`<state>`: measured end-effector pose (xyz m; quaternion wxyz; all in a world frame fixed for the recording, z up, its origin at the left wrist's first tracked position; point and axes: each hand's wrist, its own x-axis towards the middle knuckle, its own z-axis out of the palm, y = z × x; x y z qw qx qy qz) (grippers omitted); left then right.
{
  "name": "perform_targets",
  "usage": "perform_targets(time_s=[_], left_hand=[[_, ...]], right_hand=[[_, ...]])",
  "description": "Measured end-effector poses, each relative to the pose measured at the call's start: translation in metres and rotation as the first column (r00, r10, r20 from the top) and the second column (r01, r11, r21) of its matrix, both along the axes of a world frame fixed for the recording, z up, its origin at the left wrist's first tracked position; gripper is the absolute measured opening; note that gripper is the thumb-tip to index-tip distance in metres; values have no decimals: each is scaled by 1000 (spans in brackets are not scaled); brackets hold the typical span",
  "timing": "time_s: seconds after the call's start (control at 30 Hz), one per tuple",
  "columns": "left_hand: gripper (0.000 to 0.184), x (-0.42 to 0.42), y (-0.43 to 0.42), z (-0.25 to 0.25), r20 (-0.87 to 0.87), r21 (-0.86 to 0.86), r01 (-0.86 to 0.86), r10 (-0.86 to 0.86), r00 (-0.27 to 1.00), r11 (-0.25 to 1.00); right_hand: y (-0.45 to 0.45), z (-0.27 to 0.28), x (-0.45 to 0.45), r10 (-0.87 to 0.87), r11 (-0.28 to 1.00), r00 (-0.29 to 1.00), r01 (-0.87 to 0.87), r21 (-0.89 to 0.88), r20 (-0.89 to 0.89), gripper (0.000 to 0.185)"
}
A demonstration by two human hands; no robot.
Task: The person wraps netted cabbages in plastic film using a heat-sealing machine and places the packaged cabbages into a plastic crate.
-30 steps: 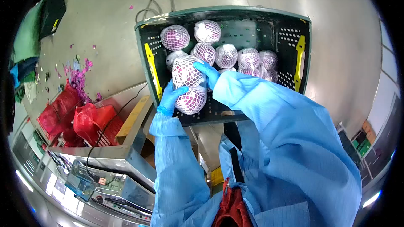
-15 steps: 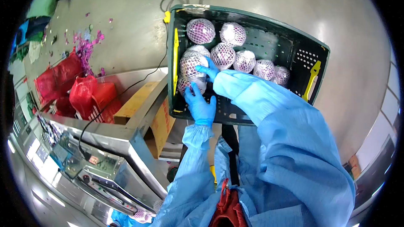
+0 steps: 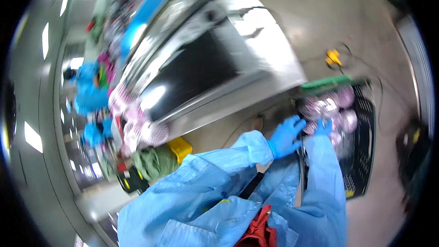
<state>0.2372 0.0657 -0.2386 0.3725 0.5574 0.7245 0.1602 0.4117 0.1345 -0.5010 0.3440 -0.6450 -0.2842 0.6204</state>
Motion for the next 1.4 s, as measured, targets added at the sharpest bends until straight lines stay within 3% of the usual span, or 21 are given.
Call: perform_targets(time_s=[0.1, 0.17, 0.23, 0.27, 0.3, 0.37, 0.4, 0.47, 0.5, 0.57, 0.7, 0.77, 0.8, 0.9, 0.93, 1.03, 1.1, 1.17, 1.23, 1.3, 1.4], left_hand=[[65, -42, -59, 46, 260, 27, -147, 135, 956, 989], [60, -84, -105, 100, 410, 139, -301, 222, 885, 943], [56, -131, -152, 146, 406, 343, -397, 247, 880, 851], [52, -152, -175, 169, 410, 327, -536, 394, 823, 779], [47, -174, -194, 190, 421, 315, -663, 526, 739, 679], [44, -247, -226, 230, 162, 639, -582, 653, 740, 502], [44, -279, -242, 241, 282, 636, -703, 753, 594, 317], [46, -364, -270, 238, 349, 672, -727, 804, 481, 143], [50, -404, -279, 229, 337, 720, -688, 822, 459, 90], [61, -470, -288, 210, 323, 549, -836, 920, 220, 7], [73, -542, -294, 171, 161, 276, -938, 952, 260, 209], [70, -541, -285, 161, 194, 333, -935, 961, 195, 123], [72, -535, -280, 166, 180, 343, -934, 969, 169, 99], [72, -526, -280, 165, 288, 348, -937, 946, 149, 41], [72, -514, -281, 190, 292, 287, -957, 947, 137, 50], [70, -486, -275, 233, 585, 271, -962, 799, 140, -31], [70, -468, -255, 269, 703, 385, -923, 644, 301, 10], [62, -457, -222, 281, 652, 483, -872, 634, 415, 73], [53, -447, -174, 300, 599, 553, -824, 628, 496, 124], [46, -458, -120, 289, 634, 549, -806, 518, 574, 221], [49, -462, -44, 282, 432, 595, -721, 615, 659, 355]], right_hand=[[-33, 30, -5, 212, 942, 969, -237, 239, 122, 45], [-55, 165, -61, 417, 793, 847, -517, 323, 331, 40], [-73, 310, -137, 668, 536, 680, -721, 439, 302, 29], [-89, 366, -174, 761, 598, 646, -731, 328, 53, 29], [-103, 387, -203, 816, 510, 573, -780, 362, 84, 30], [-131, 451, -275, 899, 427, 362, -848, 313, -248, 32], [-151, 468, -314, 865, 414, 273, -864, 288, -422, 38], [-179, 498, -401, 928, 207, 39, -881, 425, -372, 54], [-199, 472, -448, 975, 162, 39, -797, 581, -218, 64], [-228, 465, -540, 938, 85, 257, -821, 564, 233, 90], [-254, 446, -660, 767, 343, 445, -893, 290, 462, 113], [-249, 425, -682, 835, 483, 521, -848, 221, 176, 111], [-254, 404, -689, 793, 466, 561, -810, 356, 237, 108], [-258, 441, -667, 825, 430, 519, -833, 348, 224, 103], [-265, 439, -663, 756, 407, 562, -805, 431, 336, 104], [-260, 494, -624, 788, 335, 522, -809, 484, 327, 100], [-244, 518, -603, 764, 370, 595, -720, 587, 248, 90], [-198, 523, -596, 793, 429, 603, -451, 782, -87, 79], [-144, 545, -580, 789, 491, 591, -441, 751, -169, 68], [-82, 544, -574, 767, 515, 619, -436, 738, -170, 65], [18, 522, -569, 729, 449, 673, -608, 655, 125, 71]])
